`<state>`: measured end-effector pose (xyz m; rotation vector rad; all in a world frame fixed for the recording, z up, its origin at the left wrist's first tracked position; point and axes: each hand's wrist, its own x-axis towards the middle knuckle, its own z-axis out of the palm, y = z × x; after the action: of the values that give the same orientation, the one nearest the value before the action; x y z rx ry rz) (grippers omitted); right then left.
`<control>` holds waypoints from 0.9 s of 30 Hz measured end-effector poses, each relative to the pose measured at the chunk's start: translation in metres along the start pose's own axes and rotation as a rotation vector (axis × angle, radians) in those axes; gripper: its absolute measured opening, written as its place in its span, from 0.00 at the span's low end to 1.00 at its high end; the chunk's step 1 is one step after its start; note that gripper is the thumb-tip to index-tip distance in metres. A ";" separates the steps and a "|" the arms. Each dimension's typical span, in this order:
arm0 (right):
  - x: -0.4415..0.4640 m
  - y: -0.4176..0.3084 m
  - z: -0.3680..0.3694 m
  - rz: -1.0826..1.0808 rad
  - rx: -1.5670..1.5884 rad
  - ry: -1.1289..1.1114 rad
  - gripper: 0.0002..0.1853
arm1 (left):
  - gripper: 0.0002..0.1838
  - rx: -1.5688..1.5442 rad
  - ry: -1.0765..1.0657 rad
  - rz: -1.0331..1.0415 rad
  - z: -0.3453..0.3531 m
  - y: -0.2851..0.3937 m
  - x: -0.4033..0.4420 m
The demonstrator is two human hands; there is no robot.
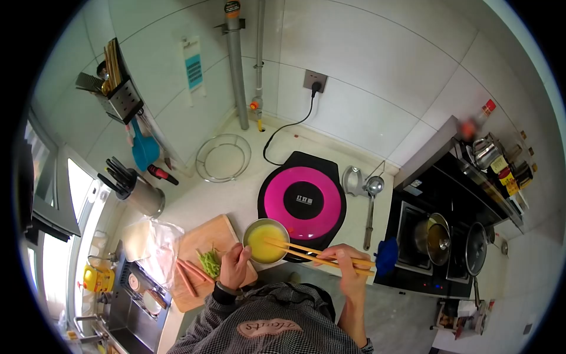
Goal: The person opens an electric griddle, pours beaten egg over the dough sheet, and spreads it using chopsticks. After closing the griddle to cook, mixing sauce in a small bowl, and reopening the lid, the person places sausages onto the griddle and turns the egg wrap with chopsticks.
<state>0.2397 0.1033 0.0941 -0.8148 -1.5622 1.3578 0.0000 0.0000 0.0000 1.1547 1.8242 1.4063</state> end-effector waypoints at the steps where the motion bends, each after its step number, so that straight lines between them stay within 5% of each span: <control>1: 0.000 0.001 -0.001 -0.006 0.013 0.032 0.20 | 0.16 -0.005 0.003 -0.036 -0.001 0.003 0.001; 13: 0.007 0.067 0.010 0.167 0.071 0.151 0.19 | 0.17 -0.008 0.079 -0.113 -0.003 -0.069 0.008; 18: 0.008 0.114 0.028 0.352 0.320 0.184 0.20 | 0.15 -0.026 0.130 -0.232 -0.007 -0.093 0.011; 20: 0.007 0.144 0.030 0.464 0.531 0.238 0.20 | 0.24 0.118 0.149 -0.172 -0.011 -0.114 0.013; 23: 0.006 0.163 0.037 0.569 0.789 0.262 0.18 | 0.26 0.189 0.202 -0.192 -0.015 -0.143 0.018; 27: 0.008 0.163 0.042 0.587 0.894 0.287 0.18 | 0.18 0.254 0.180 -0.232 -0.028 -0.179 0.025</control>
<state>0.1865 0.1244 -0.0642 -0.8449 -0.3750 2.0076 -0.0875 -0.0057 -0.1601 0.9194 2.2354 1.2040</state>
